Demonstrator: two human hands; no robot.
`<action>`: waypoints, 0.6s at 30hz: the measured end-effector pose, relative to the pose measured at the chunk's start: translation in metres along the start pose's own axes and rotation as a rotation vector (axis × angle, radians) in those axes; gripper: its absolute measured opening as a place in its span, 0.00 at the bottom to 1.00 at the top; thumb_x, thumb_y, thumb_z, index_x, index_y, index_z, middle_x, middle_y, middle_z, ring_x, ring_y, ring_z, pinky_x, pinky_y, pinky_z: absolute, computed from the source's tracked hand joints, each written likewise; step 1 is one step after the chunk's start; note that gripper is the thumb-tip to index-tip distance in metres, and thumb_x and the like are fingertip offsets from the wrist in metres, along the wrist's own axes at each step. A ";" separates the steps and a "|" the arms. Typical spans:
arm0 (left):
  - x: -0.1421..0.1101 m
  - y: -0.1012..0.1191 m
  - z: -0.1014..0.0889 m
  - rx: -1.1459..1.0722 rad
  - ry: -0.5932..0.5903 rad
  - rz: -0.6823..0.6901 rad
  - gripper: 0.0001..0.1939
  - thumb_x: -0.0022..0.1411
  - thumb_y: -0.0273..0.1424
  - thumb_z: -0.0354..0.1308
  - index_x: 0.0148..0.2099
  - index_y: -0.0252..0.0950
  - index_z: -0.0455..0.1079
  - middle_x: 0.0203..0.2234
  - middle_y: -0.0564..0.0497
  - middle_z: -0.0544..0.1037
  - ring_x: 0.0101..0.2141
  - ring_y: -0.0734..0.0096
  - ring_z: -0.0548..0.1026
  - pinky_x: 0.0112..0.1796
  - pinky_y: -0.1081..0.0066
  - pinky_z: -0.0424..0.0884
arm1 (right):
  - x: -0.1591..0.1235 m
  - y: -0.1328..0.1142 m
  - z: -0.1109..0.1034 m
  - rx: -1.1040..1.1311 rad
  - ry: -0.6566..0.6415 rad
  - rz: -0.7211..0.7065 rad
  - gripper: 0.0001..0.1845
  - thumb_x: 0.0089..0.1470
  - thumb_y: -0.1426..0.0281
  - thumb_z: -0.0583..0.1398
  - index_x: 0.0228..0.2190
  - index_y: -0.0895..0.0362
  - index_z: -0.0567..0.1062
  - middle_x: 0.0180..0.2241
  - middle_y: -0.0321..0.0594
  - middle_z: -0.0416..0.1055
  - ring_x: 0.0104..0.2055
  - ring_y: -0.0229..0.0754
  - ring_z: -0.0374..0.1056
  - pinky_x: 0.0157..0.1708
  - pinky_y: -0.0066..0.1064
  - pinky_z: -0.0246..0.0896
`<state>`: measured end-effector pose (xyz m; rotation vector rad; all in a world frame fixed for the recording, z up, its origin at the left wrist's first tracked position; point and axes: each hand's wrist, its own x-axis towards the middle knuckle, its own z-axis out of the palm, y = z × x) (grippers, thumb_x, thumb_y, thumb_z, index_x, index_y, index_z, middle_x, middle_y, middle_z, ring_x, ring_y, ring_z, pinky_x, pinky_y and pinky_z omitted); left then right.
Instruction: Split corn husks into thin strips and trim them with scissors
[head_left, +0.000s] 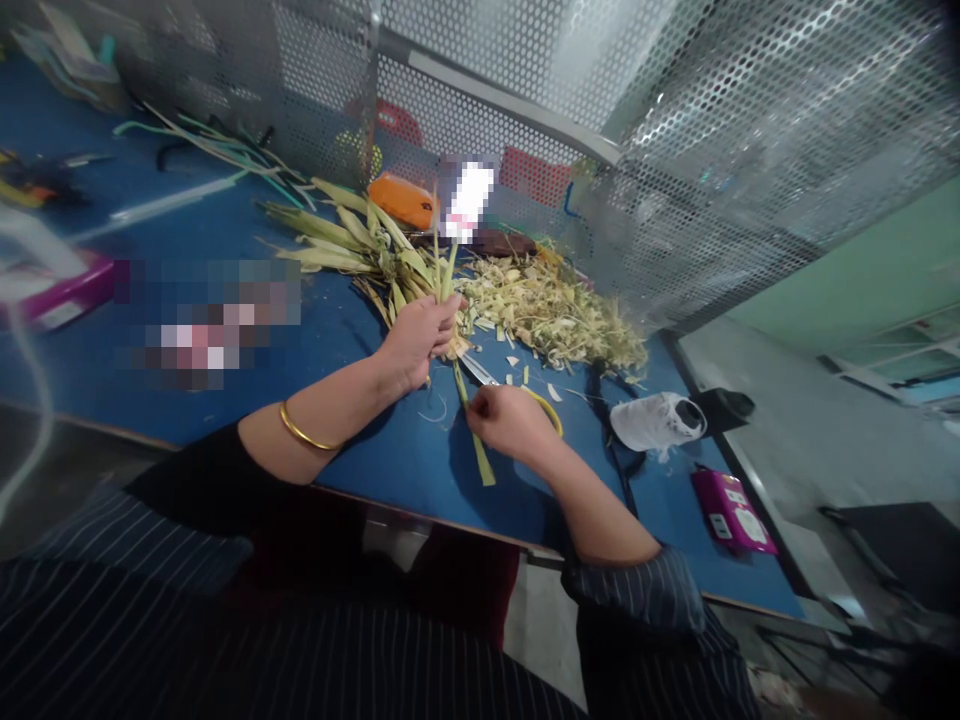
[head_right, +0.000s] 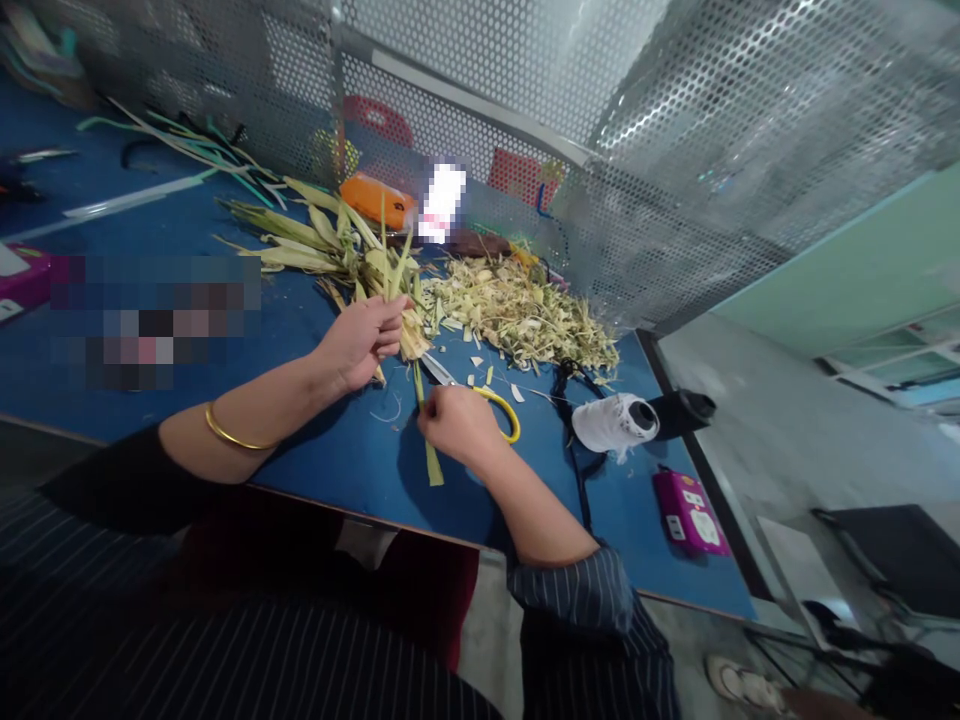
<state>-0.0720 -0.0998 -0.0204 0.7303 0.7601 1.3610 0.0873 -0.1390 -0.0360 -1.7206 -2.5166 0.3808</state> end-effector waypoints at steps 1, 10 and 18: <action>0.000 -0.001 -0.001 0.005 -0.007 -0.007 0.09 0.65 0.29 0.54 0.31 0.33 0.65 0.15 0.62 0.49 0.14 0.85 0.45 0.16 0.79 0.42 | 0.000 0.002 -0.004 0.059 -0.006 0.024 0.05 0.48 0.71 0.58 0.23 0.56 0.73 0.23 0.42 0.74 0.23 0.40 0.66 0.23 0.29 0.48; 0.004 0.000 -0.001 -0.037 0.088 -0.078 0.11 0.67 0.30 0.50 0.31 0.33 0.64 0.15 0.61 0.50 0.13 0.85 0.45 0.15 0.78 0.40 | -0.007 0.037 -0.056 0.674 -0.039 0.140 0.14 0.50 0.69 0.60 0.41 0.58 0.74 0.17 0.31 0.70 0.12 0.30 0.56 0.13 0.25 0.48; 0.007 0.003 -0.004 -0.006 0.130 0.019 0.11 0.67 0.30 0.49 0.31 0.34 0.64 0.15 0.61 0.52 0.13 0.84 0.46 0.15 0.78 0.41 | -0.023 0.067 -0.090 0.774 0.130 0.120 0.12 0.49 0.60 0.64 0.26 0.57 0.74 0.14 0.30 0.64 0.12 0.28 0.53 0.11 0.23 0.43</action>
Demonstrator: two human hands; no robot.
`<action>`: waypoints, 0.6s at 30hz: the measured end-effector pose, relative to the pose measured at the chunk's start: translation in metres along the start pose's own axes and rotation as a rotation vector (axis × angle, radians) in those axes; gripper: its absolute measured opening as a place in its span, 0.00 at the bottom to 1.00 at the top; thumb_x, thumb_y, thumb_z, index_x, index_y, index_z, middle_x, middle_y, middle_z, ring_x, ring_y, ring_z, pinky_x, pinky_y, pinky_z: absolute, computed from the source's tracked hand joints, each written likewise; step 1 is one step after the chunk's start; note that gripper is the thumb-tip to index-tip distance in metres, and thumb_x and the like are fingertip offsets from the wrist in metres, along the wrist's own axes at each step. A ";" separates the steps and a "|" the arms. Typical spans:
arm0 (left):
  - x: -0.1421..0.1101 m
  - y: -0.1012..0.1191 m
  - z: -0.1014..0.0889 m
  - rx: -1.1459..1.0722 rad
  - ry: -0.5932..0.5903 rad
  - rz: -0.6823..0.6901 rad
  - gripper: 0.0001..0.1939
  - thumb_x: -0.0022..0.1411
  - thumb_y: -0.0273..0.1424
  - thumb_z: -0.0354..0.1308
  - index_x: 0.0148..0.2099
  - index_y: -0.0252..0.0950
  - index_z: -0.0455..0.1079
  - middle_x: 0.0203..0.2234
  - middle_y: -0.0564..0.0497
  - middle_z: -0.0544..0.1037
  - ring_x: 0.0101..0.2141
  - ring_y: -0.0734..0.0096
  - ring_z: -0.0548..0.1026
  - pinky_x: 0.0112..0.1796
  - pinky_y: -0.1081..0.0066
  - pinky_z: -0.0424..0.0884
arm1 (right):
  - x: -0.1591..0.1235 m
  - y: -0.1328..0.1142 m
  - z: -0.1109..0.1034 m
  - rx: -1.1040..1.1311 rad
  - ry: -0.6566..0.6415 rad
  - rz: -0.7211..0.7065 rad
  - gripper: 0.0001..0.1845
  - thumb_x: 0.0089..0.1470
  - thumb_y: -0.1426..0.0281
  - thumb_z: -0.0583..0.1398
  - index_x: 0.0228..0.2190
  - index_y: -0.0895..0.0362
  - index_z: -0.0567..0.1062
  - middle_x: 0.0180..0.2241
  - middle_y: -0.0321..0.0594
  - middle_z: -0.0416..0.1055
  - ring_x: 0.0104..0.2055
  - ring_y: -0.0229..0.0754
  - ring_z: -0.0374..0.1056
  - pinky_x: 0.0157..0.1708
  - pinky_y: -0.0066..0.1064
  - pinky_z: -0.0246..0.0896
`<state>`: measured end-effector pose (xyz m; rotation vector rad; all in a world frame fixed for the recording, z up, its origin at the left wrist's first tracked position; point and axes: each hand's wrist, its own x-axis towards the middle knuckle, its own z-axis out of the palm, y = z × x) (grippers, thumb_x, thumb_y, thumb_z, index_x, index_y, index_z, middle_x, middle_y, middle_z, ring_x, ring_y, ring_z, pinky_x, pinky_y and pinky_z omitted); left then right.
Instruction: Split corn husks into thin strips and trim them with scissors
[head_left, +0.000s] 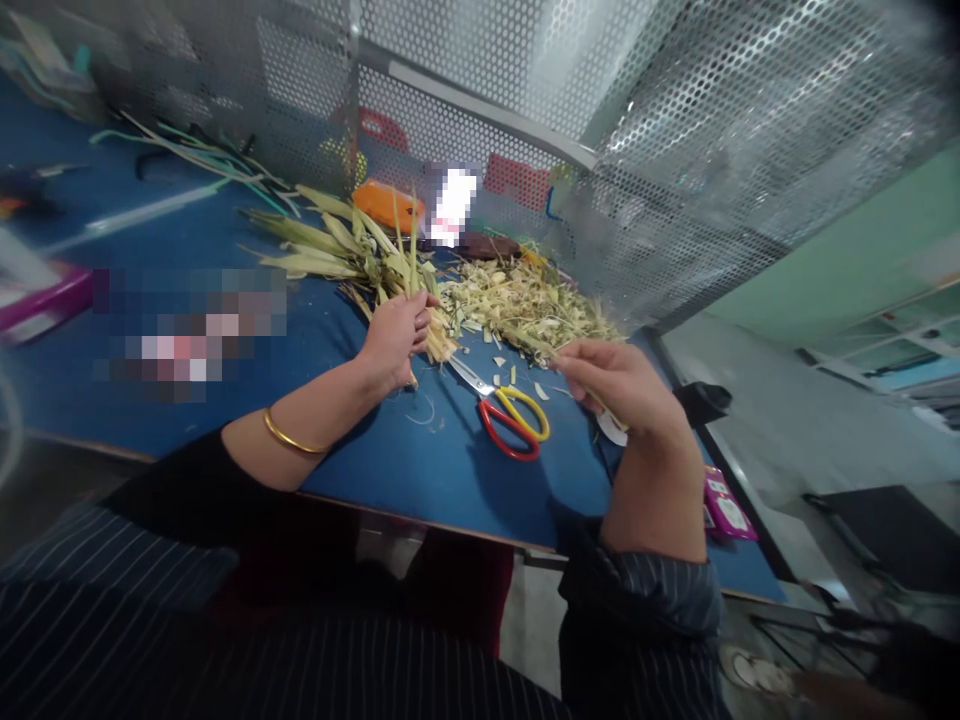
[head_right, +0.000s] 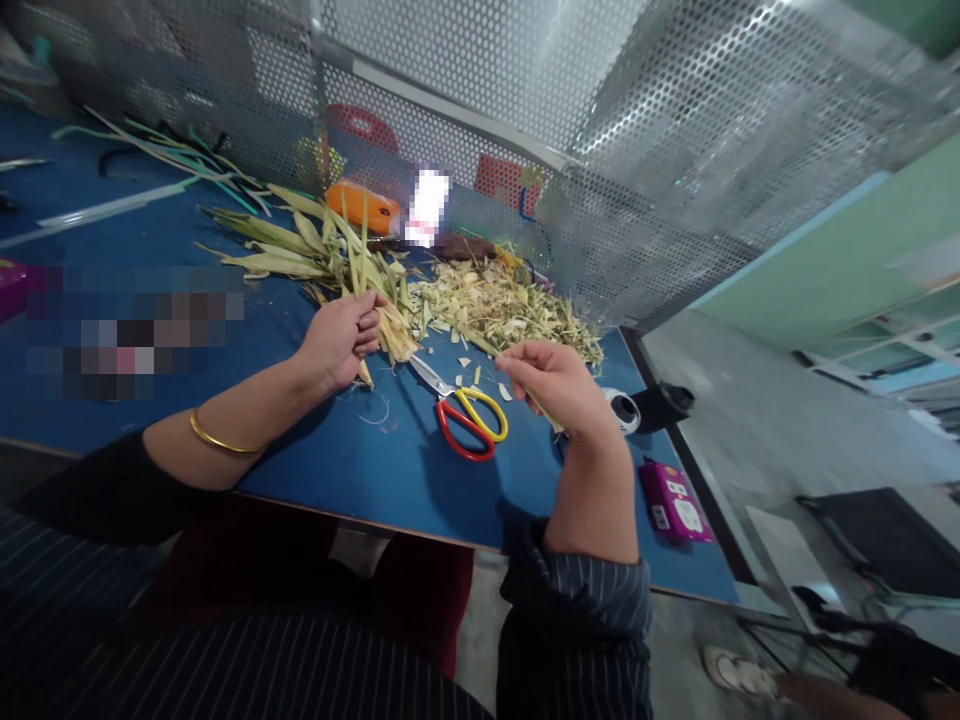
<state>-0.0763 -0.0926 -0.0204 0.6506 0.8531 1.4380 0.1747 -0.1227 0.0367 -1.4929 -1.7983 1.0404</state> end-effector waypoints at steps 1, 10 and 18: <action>0.001 0.001 0.000 0.001 0.010 0.013 0.11 0.66 0.30 0.49 0.30 0.34 0.64 0.15 0.61 0.52 0.13 0.84 0.46 0.15 0.78 0.41 | 0.001 0.001 0.000 0.046 0.063 -0.029 0.12 0.50 0.61 0.64 0.26 0.57 0.73 0.14 0.30 0.64 0.12 0.28 0.53 0.11 0.23 0.43; -0.014 -0.010 0.004 0.106 -0.138 -0.020 0.07 0.56 0.31 0.62 0.31 0.33 0.69 0.13 0.64 0.47 0.14 0.85 0.43 0.16 0.77 0.38 | 0.020 0.012 0.076 0.393 0.160 -0.111 0.12 0.49 0.61 0.63 0.27 0.55 0.67 0.21 0.30 0.68 0.15 0.31 0.60 0.15 0.24 0.51; -0.023 -0.015 0.010 0.203 -0.155 -0.072 0.09 0.53 0.32 0.65 0.30 0.33 0.69 0.11 0.63 0.51 0.13 0.86 0.44 0.16 0.76 0.39 | 0.011 0.011 0.105 0.396 0.042 -0.063 0.16 0.49 0.57 0.63 0.28 0.55 0.67 0.21 0.31 0.71 0.15 0.32 0.64 0.15 0.24 0.54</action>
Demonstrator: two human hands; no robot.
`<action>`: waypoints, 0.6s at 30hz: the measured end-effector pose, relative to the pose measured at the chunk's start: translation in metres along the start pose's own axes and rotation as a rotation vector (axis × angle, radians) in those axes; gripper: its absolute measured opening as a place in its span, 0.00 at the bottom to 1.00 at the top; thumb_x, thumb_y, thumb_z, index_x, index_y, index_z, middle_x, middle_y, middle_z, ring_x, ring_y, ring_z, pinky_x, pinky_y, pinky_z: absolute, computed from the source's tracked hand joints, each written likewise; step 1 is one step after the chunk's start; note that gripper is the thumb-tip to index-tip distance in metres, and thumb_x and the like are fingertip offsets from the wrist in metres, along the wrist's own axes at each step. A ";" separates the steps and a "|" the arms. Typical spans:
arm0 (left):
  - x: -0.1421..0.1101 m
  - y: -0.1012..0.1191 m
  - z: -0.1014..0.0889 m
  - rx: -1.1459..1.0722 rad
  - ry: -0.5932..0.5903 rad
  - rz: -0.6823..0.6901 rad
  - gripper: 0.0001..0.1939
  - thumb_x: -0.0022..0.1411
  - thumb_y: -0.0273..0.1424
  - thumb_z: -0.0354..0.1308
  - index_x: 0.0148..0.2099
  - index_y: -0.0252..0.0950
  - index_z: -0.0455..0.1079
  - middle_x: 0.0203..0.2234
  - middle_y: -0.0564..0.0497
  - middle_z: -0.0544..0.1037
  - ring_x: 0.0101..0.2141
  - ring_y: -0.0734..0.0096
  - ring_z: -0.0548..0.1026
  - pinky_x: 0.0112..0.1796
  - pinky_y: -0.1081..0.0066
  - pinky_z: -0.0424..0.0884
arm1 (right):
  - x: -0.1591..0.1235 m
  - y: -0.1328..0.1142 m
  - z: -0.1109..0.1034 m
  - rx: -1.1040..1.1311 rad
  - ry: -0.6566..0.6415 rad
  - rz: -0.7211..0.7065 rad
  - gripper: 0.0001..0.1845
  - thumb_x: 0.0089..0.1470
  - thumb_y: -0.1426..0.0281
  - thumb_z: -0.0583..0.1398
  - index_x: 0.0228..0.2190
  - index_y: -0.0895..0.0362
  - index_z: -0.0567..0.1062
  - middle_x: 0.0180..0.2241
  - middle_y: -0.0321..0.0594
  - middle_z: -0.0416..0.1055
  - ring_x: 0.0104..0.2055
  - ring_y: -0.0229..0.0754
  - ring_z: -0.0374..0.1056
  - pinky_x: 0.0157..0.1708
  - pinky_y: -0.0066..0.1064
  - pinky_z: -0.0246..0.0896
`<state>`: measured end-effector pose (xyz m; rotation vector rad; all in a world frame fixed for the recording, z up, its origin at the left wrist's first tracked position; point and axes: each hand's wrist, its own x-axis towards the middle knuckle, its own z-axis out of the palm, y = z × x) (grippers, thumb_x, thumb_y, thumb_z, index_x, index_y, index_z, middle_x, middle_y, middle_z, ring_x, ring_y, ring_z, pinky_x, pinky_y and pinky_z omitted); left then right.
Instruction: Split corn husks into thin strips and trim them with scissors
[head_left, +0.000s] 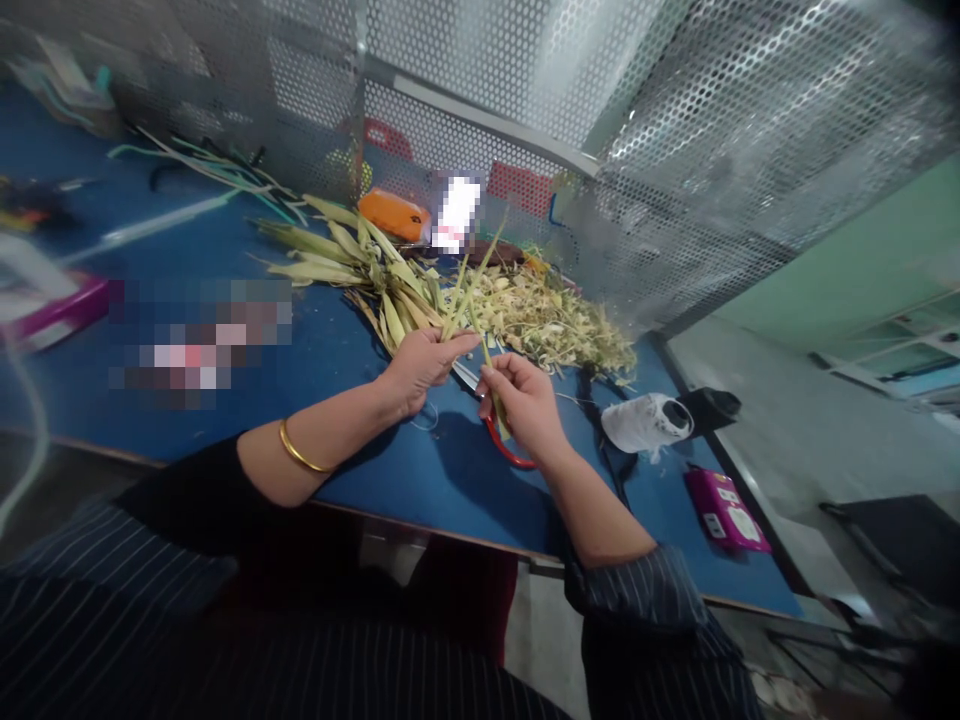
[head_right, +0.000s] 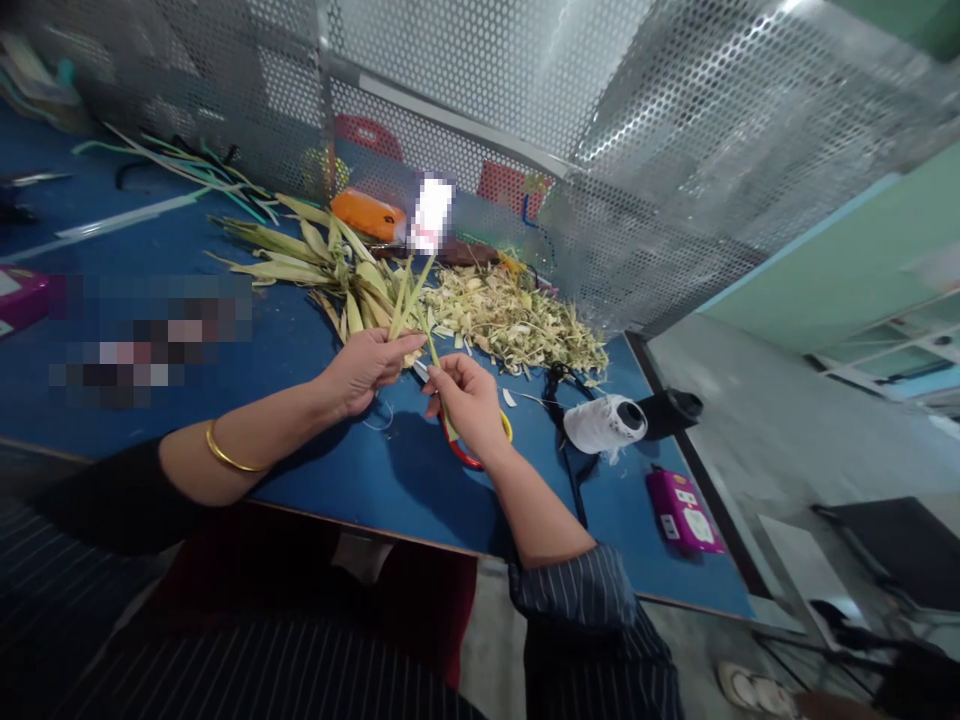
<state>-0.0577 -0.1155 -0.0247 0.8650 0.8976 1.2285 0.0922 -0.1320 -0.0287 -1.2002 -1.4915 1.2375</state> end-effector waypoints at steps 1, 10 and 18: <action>0.000 0.000 0.000 0.005 0.006 -0.005 0.08 0.53 0.31 0.65 0.30 0.33 0.69 0.11 0.63 0.52 0.13 0.86 0.45 0.16 0.76 0.39 | 0.000 0.000 0.000 -0.004 -0.015 0.010 0.16 0.49 0.56 0.63 0.28 0.55 0.67 0.21 0.31 0.71 0.15 0.32 0.64 0.15 0.24 0.54; 0.006 0.000 -0.001 0.048 0.130 0.120 0.06 0.52 0.29 0.63 0.28 0.33 0.69 0.12 0.61 0.59 0.14 0.84 0.52 0.17 0.77 0.48 | -0.003 0.003 -0.001 -0.061 -0.085 0.006 0.18 0.45 0.57 0.66 0.32 0.55 0.69 0.23 0.30 0.70 0.20 0.34 0.67 0.20 0.26 0.61; 0.012 0.003 -0.007 0.150 0.201 0.261 0.08 0.49 0.32 0.64 0.26 0.32 0.70 0.17 0.57 0.66 0.20 0.81 0.60 0.22 0.77 0.56 | -0.003 -0.001 -0.003 -0.069 -0.073 0.041 0.14 0.50 0.58 0.63 0.28 0.56 0.72 0.23 0.34 0.72 0.20 0.34 0.66 0.20 0.25 0.60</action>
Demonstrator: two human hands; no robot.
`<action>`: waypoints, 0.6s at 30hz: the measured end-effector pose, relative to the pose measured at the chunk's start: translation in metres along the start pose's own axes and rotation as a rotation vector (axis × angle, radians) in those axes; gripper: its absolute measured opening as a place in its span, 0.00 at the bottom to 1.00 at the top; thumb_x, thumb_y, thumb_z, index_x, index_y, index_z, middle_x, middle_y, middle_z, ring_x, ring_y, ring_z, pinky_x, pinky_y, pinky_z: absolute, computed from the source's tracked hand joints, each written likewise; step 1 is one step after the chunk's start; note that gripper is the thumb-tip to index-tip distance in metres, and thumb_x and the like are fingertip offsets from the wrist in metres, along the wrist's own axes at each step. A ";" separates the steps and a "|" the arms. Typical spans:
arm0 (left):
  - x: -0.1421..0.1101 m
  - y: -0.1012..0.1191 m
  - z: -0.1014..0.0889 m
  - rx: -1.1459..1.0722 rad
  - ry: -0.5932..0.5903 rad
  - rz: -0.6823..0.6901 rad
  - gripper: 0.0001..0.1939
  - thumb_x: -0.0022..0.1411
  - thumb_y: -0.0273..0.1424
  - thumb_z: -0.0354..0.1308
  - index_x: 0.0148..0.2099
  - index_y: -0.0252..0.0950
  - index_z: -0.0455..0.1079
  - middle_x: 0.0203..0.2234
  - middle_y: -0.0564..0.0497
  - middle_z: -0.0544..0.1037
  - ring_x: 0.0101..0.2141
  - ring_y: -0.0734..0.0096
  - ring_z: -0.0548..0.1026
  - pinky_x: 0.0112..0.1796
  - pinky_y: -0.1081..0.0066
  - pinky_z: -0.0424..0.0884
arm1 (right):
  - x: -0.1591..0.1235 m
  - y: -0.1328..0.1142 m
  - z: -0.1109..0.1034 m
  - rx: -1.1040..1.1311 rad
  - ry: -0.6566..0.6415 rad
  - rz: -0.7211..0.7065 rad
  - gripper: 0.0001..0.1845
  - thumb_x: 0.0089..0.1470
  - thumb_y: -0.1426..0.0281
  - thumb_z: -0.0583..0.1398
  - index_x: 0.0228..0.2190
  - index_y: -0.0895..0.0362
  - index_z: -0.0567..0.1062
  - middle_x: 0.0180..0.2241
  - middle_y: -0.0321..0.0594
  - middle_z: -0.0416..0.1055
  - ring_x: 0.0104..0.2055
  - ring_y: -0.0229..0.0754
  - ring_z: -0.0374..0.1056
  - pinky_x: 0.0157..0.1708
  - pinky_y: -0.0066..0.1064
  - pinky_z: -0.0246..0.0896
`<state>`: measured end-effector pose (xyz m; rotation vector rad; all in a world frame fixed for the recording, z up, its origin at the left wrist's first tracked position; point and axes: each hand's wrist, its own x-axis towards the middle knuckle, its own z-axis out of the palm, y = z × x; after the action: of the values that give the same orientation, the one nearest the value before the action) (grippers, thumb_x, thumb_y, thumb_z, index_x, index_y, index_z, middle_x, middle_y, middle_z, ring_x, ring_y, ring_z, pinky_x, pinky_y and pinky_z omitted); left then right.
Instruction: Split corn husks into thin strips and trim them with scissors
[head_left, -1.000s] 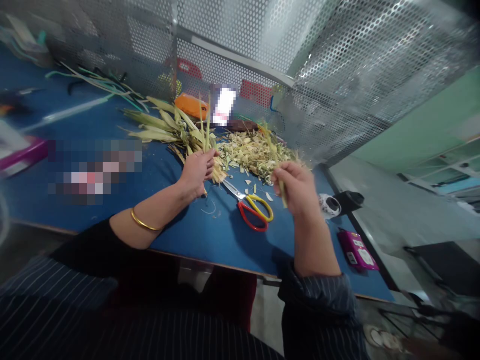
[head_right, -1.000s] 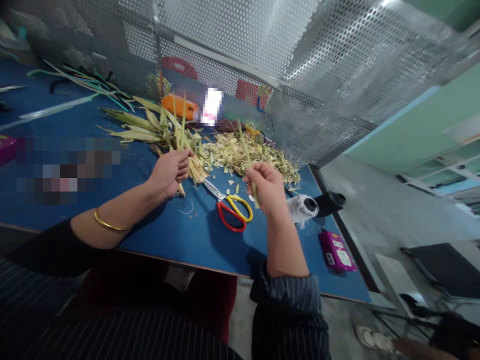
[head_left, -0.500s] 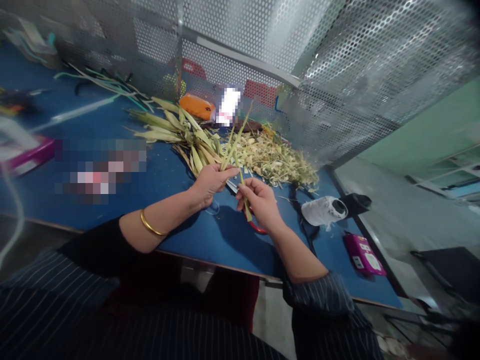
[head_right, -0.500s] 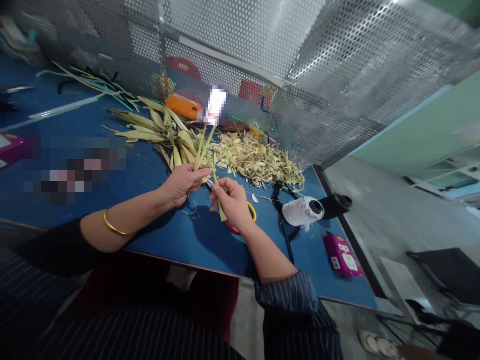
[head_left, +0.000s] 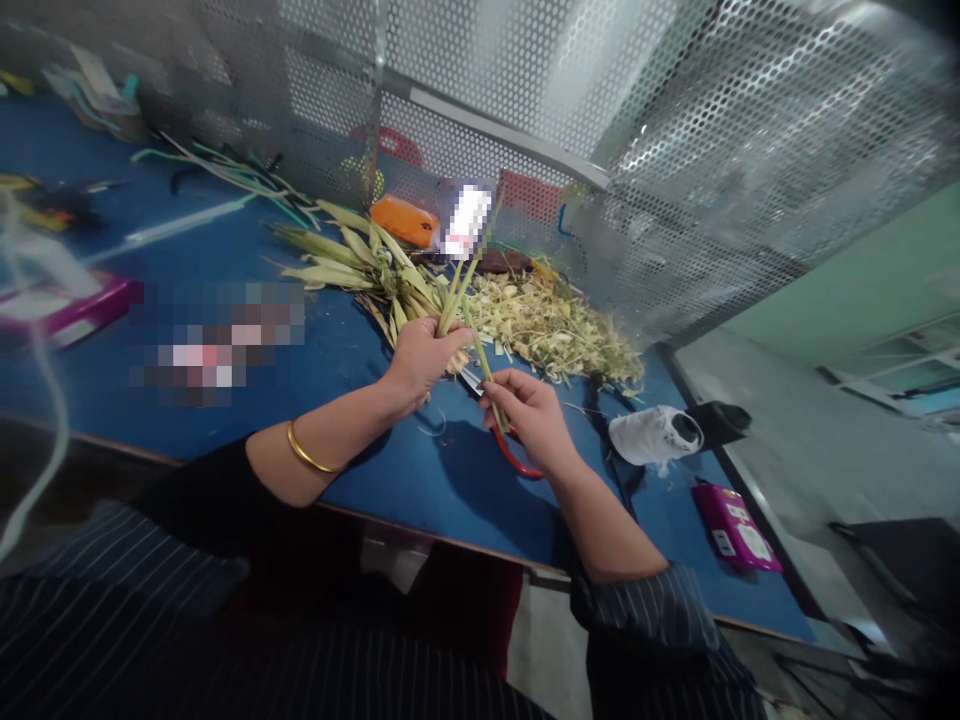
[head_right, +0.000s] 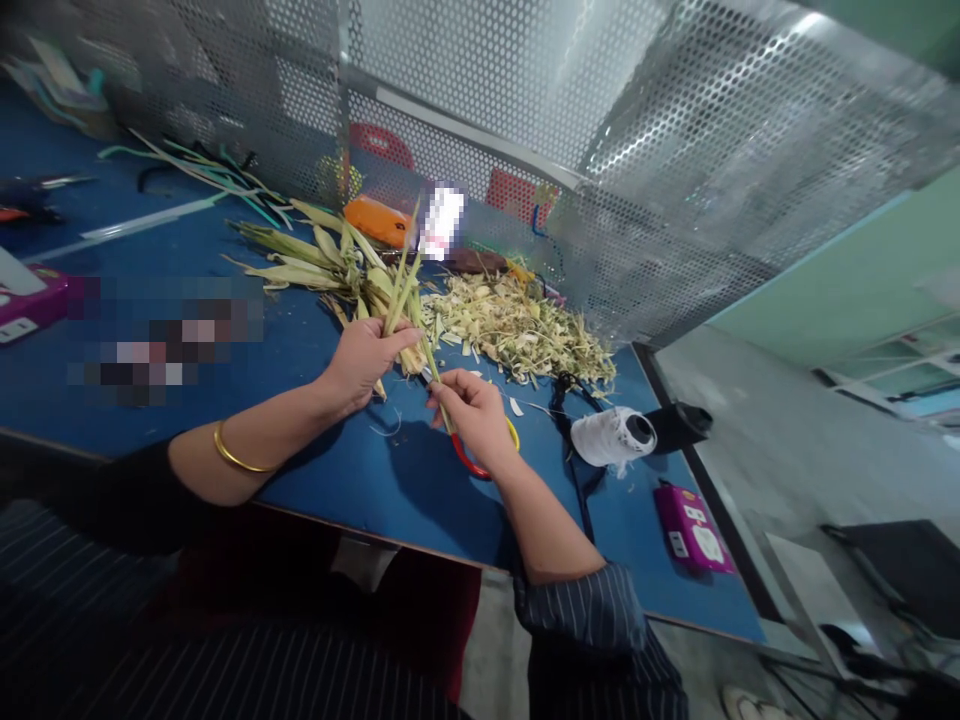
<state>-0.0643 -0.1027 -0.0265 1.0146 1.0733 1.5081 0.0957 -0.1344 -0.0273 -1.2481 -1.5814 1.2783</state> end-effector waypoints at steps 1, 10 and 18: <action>0.001 0.001 -0.001 -0.013 -0.004 -0.013 0.08 0.49 0.32 0.64 0.27 0.33 0.70 0.16 0.58 0.65 0.19 0.81 0.58 0.21 0.77 0.55 | 0.000 0.000 -0.001 0.029 -0.022 0.017 0.14 0.50 0.58 0.63 0.28 0.57 0.73 0.23 0.34 0.73 0.20 0.34 0.67 0.21 0.25 0.60; 0.009 0.002 -0.006 -0.029 0.007 -0.038 0.11 0.46 0.35 0.66 0.28 0.33 0.69 0.14 0.60 0.62 0.16 0.83 0.52 0.18 0.76 0.49 | 0.001 0.003 -0.005 0.262 -0.177 0.133 0.15 0.49 0.58 0.65 0.31 0.58 0.77 0.24 0.34 0.72 0.19 0.32 0.65 0.17 0.23 0.56; -0.002 0.006 -0.001 -0.136 -0.138 -0.153 0.13 0.56 0.38 0.63 0.31 0.32 0.70 0.12 0.63 0.50 0.14 0.85 0.45 0.17 0.76 0.40 | 0.003 0.007 -0.003 0.325 -0.004 0.077 0.11 0.45 0.62 0.67 0.25 0.57 0.75 0.19 0.32 0.68 0.18 0.29 0.59 0.19 0.22 0.55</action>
<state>-0.0665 -0.1051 -0.0210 0.9072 0.9169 1.3490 0.0995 -0.1301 -0.0331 -1.1079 -1.2751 1.5170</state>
